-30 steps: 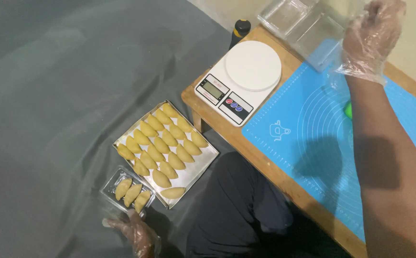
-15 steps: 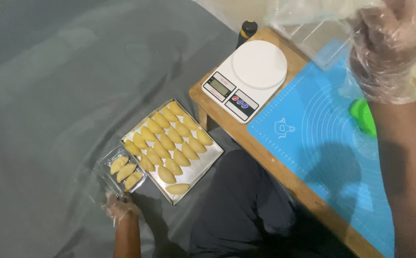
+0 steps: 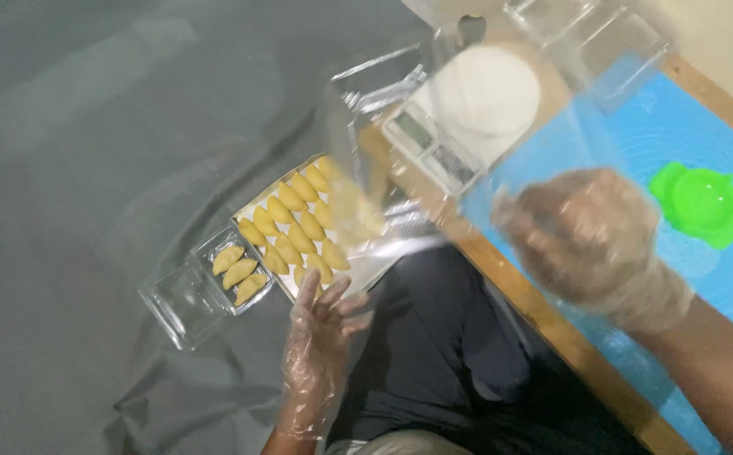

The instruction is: Packaging yellow pastries from a metal tray into clear plastic containers

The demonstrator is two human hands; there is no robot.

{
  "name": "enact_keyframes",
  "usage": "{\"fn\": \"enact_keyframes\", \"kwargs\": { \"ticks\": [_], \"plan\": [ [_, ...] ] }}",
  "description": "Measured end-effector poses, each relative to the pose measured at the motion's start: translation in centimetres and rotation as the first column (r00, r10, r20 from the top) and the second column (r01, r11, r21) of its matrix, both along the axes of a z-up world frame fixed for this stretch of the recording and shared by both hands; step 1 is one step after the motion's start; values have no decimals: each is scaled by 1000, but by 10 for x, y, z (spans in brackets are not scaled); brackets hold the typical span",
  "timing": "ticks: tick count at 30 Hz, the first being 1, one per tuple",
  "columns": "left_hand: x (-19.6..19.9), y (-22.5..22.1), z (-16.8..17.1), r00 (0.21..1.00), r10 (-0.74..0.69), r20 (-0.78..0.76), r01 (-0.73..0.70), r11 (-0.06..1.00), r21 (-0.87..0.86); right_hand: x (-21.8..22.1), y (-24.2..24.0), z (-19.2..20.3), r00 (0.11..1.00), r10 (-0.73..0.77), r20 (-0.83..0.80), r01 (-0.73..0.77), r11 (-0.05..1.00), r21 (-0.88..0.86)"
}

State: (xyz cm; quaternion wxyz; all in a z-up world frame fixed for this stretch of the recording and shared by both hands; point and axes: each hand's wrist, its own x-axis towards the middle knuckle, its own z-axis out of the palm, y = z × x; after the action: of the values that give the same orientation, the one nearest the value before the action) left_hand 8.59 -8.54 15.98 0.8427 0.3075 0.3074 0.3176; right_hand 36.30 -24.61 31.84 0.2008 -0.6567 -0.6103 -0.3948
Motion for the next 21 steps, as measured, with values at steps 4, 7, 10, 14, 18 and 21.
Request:
{"fn": "enact_keyframes", "kwargs": {
  "ticks": [4,7,10,14,18,21],
  "plan": [
    [28,0,55,834,-114,540,184,980,-77,-48,-25,-20,955,269,124,-212,914,-346],
    [41,-5,64,819,-97,565,223,962,-158,-56,-40,-42,940,297,167,-214,896,-388],
    [51,-15,49,756,-113,644,296,937,-184,-61,-40,-42,949,305,80,-241,864,-443],
    [59,-29,44,583,-33,812,404,879,-254,-60,-50,-59,957,288,30,-196,720,-666],
    [59,-41,52,858,-218,464,285,955,-79,-75,-37,-67,931,303,-205,-366,778,-511],
    [66,-49,61,901,-273,338,178,942,285,-94,-30,-71,803,137,-580,-415,828,-378]
  ]
}}
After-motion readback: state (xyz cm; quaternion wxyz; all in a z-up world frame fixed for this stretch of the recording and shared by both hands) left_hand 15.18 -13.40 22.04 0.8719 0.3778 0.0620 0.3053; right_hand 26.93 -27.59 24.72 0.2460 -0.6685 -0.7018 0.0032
